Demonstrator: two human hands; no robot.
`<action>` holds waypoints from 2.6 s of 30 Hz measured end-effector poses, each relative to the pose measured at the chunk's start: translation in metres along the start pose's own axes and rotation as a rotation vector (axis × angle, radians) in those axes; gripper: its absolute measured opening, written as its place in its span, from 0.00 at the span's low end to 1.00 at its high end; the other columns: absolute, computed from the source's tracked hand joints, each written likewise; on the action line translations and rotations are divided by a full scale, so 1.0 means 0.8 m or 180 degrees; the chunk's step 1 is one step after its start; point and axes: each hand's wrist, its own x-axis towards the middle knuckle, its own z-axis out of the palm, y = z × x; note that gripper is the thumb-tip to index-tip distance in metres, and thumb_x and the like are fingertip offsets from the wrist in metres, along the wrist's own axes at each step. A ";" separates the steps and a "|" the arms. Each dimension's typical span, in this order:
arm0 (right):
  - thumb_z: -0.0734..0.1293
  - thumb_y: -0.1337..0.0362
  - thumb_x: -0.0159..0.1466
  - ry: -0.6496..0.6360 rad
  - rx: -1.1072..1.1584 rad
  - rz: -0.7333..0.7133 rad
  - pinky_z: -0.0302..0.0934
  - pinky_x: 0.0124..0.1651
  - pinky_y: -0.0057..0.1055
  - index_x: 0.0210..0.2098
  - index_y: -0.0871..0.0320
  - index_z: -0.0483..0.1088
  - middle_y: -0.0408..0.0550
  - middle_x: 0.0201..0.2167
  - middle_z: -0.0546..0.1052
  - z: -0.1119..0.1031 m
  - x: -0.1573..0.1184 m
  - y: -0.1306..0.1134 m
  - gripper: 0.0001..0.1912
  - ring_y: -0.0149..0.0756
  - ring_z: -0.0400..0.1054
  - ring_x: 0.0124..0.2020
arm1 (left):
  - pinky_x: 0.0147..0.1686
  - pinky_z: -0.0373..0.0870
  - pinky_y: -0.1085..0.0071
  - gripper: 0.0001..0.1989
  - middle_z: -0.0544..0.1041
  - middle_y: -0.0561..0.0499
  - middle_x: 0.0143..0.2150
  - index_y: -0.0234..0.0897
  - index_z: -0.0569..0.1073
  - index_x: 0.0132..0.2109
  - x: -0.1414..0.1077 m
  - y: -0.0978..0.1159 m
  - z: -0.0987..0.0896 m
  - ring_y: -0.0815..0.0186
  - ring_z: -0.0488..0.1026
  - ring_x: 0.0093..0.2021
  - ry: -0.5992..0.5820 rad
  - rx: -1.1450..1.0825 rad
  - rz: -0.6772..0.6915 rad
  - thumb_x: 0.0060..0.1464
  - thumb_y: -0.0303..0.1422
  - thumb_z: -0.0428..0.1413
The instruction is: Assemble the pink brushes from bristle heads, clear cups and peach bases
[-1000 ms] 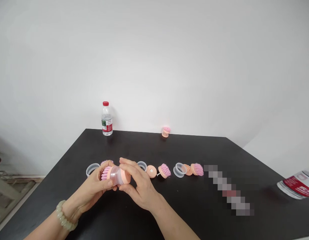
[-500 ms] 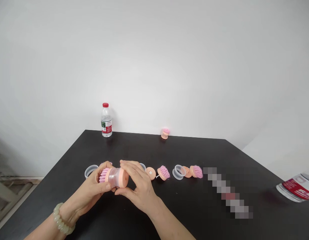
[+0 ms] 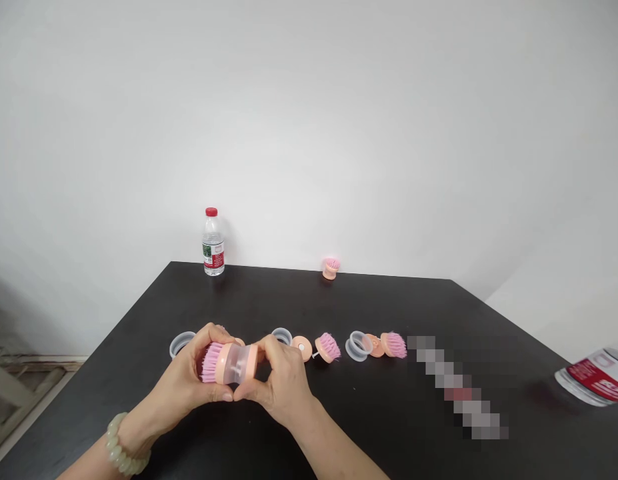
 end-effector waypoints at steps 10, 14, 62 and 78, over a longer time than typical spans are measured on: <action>0.58 0.38 0.67 -0.0254 0.0127 -0.0257 0.73 0.42 0.40 0.63 0.56 0.60 0.58 0.54 0.75 -0.012 -0.002 -0.001 0.35 0.45 0.76 0.43 | 0.32 0.61 0.74 0.27 0.70 0.57 0.35 0.42 0.70 0.42 -0.002 0.012 0.005 0.68 0.65 0.33 0.0373 -0.0325 -0.0152 0.37 0.37 0.73; 0.62 0.53 0.71 -0.0361 0.0018 -0.0268 0.71 0.46 0.40 0.62 0.53 0.60 0.54 0.53 0.75 -0.009 -0.006 0.001 0.22 0.41 0.75 0.42 | 0.34 0.62 0.73 0.28 0.72 0.57 0.35 0.42 0.68 0.43 -0.001 0.007 0.004 0.68 0.66 0.34 0.0329 -0.0573 -0.0175 0.37 0.35 0.73; 0.75 0.57 0.59 -0.1052 -0.0452 -0.0272 0.69 0.52 0.49 0.61 0.55 0.65 0.57 0.57 0.72 -0.017 0.022 -0.033 0.33 0.53 0.66 0.55 | 0.42 0.67 0.61 0.22 0.75 0.49 0.42 0.44 0.70 0.44 -0.009 0.001 0.008 0.54 0.73 0.41 0.1151 0.1648 0.0857 0.43 0.31 0.69; 0.73 0.60 0.62 -0.0941 -0.1623 0.1877 0.67 0.46 0.37 0.43 0.63 0.72 0.51 0.39 0.77 -0.061 0.146 0.146 0.14 0.42 0.73 0.42 | 0.46 0.74 0.56 0.25 0.70 0.42 0.57 0.46 0.65 0.61 -0.012 -0.009 0.011 0.52 0.73 0.50 0.1587 0.2226 0.1657 0.58 0.38 0.59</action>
